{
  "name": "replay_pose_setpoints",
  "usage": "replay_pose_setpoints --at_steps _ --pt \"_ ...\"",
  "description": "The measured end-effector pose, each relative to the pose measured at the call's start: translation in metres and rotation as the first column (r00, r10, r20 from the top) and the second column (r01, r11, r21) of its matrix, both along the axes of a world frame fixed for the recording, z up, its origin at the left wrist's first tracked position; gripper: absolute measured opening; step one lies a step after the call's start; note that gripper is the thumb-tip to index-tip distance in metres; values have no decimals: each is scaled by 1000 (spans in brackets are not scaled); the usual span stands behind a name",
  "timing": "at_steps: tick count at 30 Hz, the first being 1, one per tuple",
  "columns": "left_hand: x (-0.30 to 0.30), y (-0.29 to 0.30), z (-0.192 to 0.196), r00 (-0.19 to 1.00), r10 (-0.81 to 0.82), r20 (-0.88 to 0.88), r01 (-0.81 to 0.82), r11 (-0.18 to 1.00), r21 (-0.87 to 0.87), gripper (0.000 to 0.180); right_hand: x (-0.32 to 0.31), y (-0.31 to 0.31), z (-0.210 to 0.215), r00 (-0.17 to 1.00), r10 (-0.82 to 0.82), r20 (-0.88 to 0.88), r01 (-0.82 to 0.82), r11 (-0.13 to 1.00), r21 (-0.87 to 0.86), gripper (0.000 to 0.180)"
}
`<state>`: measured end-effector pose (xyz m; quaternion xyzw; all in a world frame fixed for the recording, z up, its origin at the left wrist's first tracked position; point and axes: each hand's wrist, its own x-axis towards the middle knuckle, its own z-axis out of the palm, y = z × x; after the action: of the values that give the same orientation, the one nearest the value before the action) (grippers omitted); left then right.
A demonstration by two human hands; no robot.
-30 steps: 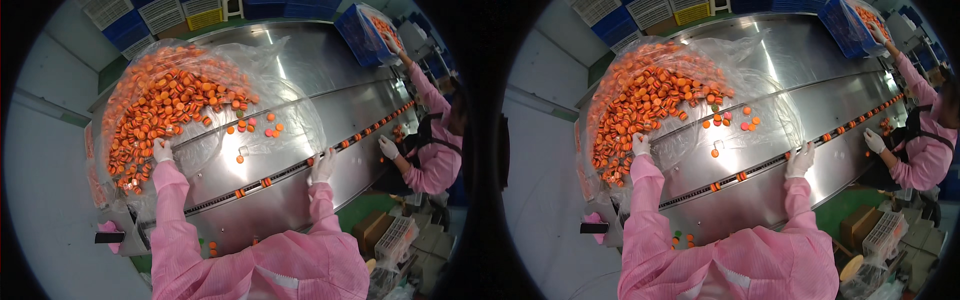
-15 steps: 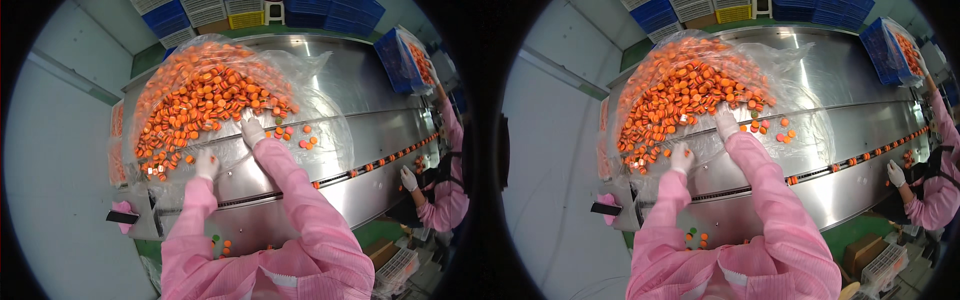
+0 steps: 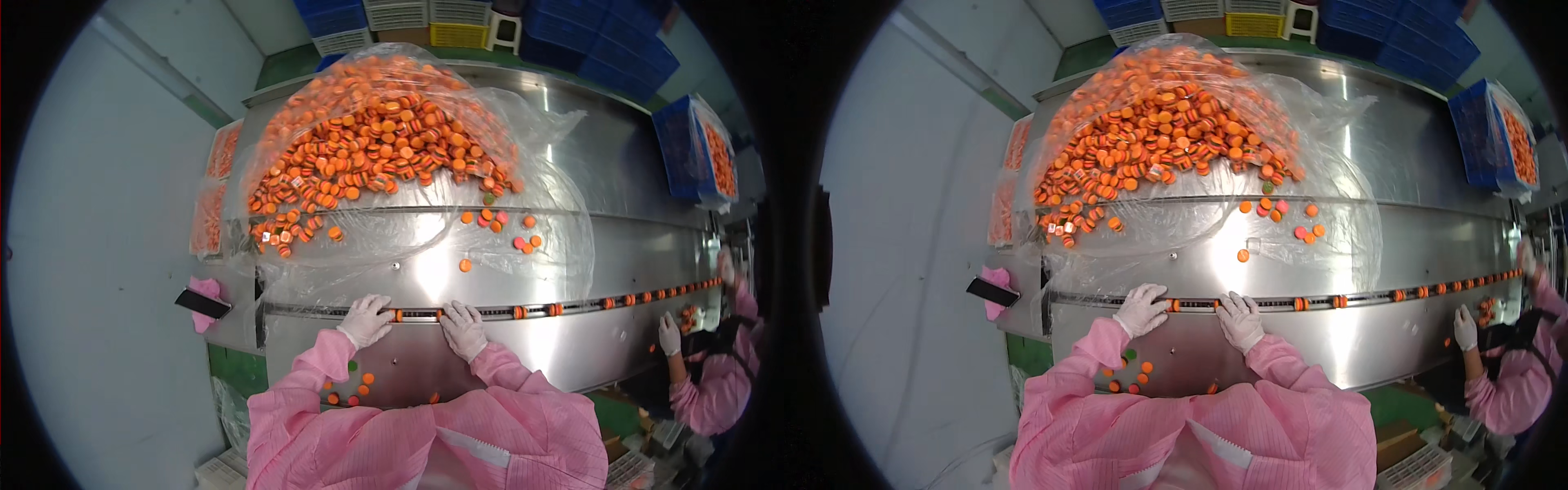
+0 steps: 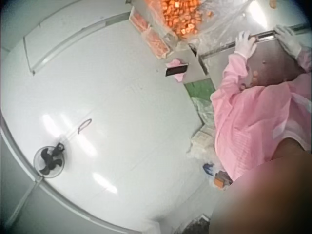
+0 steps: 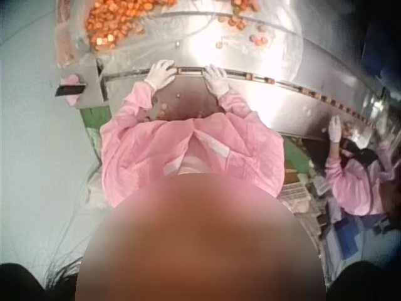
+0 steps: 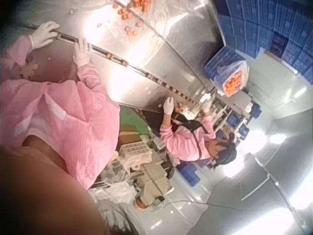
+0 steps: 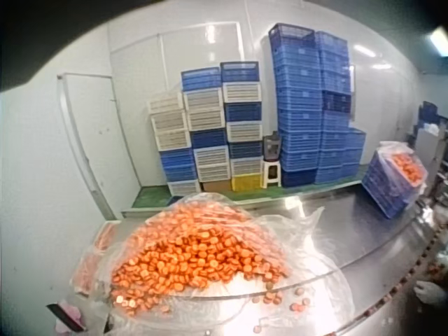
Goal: The person places small, round, orange and pink candies onto a moving conveyor belt. They pick up candies from a large pile on a stainless steel table and arrange them in a single file line on the belt. The person wears white gloves and a pink protective suit.
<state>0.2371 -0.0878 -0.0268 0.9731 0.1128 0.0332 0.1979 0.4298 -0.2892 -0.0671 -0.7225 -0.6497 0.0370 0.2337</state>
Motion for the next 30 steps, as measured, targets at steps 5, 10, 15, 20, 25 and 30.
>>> replay_pose_setpoints --at_steps 5,10,15,20,25,30 --pt "-9 73 7 821 468 328 -475 878 -64 32 33 55 20 990 -65 -124 74 995 68 29" --pt "3 191 10 695 579 426 -616 785 -63 43 109 197 44 989 -131 -64 142 963 231 39" --pt "57 295 7 740 550 386 -650 732 203 47 160 311 63 937 -277 214 202 928 314 42" --pt "93 350 7 737 532 417 -649 728 221 56 200 373 80 860 -400 318 347 914 212 46" --pt "117 384 21 761 539 360 -642 706 299 60 227 403 89 921 -297 253 323 944 -68 55" --pt "137 430 41 836 461 297 -545 759 356 55 246 425 108 985 -151 -79 129 965 -229 65"
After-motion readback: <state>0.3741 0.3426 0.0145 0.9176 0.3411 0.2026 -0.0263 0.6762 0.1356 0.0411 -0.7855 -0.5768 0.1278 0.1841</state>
